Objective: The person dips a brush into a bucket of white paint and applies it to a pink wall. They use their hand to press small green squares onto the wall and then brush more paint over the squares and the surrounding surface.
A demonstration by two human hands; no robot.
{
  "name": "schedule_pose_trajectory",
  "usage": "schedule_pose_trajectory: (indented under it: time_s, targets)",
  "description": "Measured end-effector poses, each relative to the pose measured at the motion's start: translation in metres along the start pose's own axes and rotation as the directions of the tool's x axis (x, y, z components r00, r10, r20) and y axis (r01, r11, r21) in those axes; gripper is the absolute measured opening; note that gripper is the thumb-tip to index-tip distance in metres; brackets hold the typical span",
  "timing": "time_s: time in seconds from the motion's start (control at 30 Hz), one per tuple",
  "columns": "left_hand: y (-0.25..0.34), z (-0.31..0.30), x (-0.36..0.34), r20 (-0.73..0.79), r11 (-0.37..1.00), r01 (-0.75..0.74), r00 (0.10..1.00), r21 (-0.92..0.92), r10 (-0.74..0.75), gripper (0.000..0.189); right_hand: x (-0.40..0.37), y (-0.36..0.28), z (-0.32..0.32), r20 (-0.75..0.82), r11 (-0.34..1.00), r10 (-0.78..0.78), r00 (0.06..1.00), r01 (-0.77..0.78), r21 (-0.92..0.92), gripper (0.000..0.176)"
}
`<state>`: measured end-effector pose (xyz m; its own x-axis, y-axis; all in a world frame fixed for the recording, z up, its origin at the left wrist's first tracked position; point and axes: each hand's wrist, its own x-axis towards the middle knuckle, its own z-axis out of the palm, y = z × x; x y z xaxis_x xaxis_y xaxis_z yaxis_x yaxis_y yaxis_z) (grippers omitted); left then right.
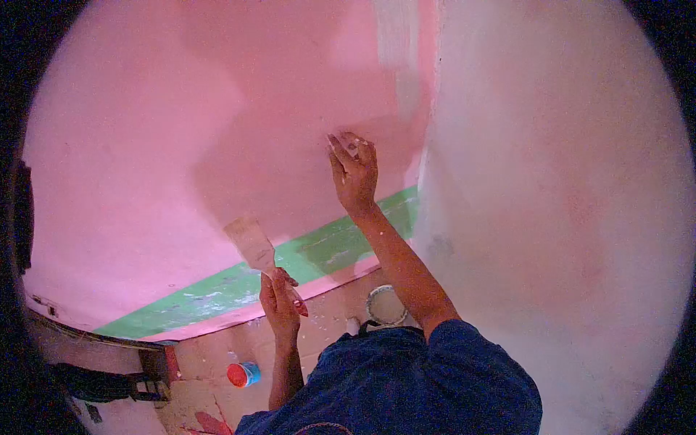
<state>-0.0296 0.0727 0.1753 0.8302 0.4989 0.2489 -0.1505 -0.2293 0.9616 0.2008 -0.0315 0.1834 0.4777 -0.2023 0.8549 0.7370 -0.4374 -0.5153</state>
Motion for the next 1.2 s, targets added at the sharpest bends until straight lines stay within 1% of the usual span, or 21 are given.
schedule_pose_trajectory:
  time_s: [0.03,0.1,0.23,0.3,0.33,0.4,0.43,0.5,0.63,0.7,0.73,0.8,0.83,0.9,0.93,1.0,1.03,1.07,1.1,1.13,1.2]
  targets:
    - [-0.001,0.003,0.001,0.0,1.0,-0.004,1.0,0.011,0.004,0.024,0.0,0.006,0.005,-0.006,1.0,0.007,1.0,-0.007,0.006,0.028]
    - [-0.001,0.007,0.001,-0.021,0.999,-0.025,0.999,-0.022,0.025,0.023,0.004,0.009,0.013,-0.134,0.999,-0.049,0.99,0.048,-0.016,0.024]
    - [-0.004,0.005,0.002,-0.028,0.997,-0.073,0.997,0.015,0.073,0.023,0.003,0.009,0.016,-0.163,0.999,0.014,0.987,-0.007,0.038,0.025]
    - [-0.002,0.002,0.001,-0.003,0.999,0.044,0.999,-0.009,-0.044,0.024,0.004,0.009,0.015,-0.141,0.999,-0.048,0.989,0.048,0.002,0.019]
    - [-0.005,0.0,0.001,-0.002,0.999,0.043,0.999,-0.007,-0.043,0.024,0.004,0.009,0.015,-0.143,0.999,-0.046,0.989,0.047,0.003,0.019]
    - [-0.01,0.001,0.006,0.006,0.997,-0.074,0.997,0.017,0.073,0.024,0.008,0.005,0.013,-0.137,0.994,-0.101,0.985,0.096,-0.042,0.013]
    - [-0.008,0.0,0.005,0.01,0.997,-0.075,0.997,0.017,0.075,0.024,0.009,0.004,0.014,-0.14,0.994,-0.101,0.985,0.095,-0.044,0.013]
    - [0.01,0.003,0.003,0.044,0.991,0.098,0.995,-0.094,-0.095,0.024,0.009,0.002,0.015,-0.153,0.997,-0.071,0.986,0.072,-0.003,0.011]
    - [-0.022,-0.006,0.009,0.05,0.997,0.052,0.998,-0.057,-0.049,0.024,0.004,0.0,0.021,-0.179,0.998,-0.058,0.982,0.053,-0.031,0.008]
    - [-0.014,-0.003,0.009,0.068,0.986,0.111,0.992,-0.122,-0.104,0.024,0.003,0.002,0.021,-0.173,0.996,-0.086,0.981,0.078,-0.051,0.009]
    - [-0.015,-0.003,0.01,0.071,0.986,0.113,0.992,-0.125,-0.104,0.024,0.003,0.003,0.022,-0.172,0.995,-0.088,0.981,0.079,-0.055,0.009]
    - [-0.017,-0.003,0.012,0.119,0.994,0.103,0.988,-0.046,-0.097,0.023,0.002,0.003,0.025,-0.167,0.99,-0.081,0.983,0.06,-0.127,0.01]
    - [-0.015,-0.002,0.011,0.121,0.992,0.111,0.987,-0.051,-0.105,0.023,0.002,0.003,0.026,-0.159,0.989,-0.082,0.984,0.061,-0.133,0.01]
    - [0.0,0.005,0.015,0.127,0.999,-0.006,0.992,-0.042,0.012,0.023,0.005,0.0,0.026,-0.178,0.989,-0.082,0.98,0.058,-0.136,0.008]
    - [0.001,0.005,0.013,0.129,0.999,-0.006,0.992,-0.045,0.012,0.023,0.005,0.0,0.026,-0.178,0.988,-0.085,0.98,0.06,-0.139,0.008]
    - [0.002,0.005,0.014,0.195,0.981,0.157,0.972,-0.113,-0.133,0.023,0.004,0.0,0.028,-0.215,0.998,-0.039,0.976,0.027,-0.058,0.011]
    - [-0.01,0.003,0.017,0.198,0.982,0.152,0.972,-0.114,-0.127,0.023,0.004,0.0,0.028,-0.221,0.998,-0.042,0.974,0.03,-0.059,0.011]
    - [-0.02,0.004,0.023,0.166,0.998,-0.052,0.984,-0.033,0.057,0.022,0.005,-0.001,0.026,-0.224,0.999,-0.043,0.974,0.039,-0.024,0.011]
    - [-0.027,0.004,0.025,0.149,0.967,-0.251,0.959,0.053,0.24,0.022,0.005,-0.002,0.024,-0.226,0.999,-0.043,0.973,0.047,0.01,0.011]
    - [-0.032,0.002,0.021,0.151,0.966,-0.252,0.958,0.051,0.242,0.022,0.004,0.0,0.022,-0.228,0.999,-0.045,0.973,0.048,0.007,0.011]
    - [-0.002,0.003,0.017,0.178,0.997,0.058,0.983,-0.057,-0.047,0.021,0.002,0.004,0.021,-0.179,0.996,-0.082,0.98,0.087,0.02,0.013]
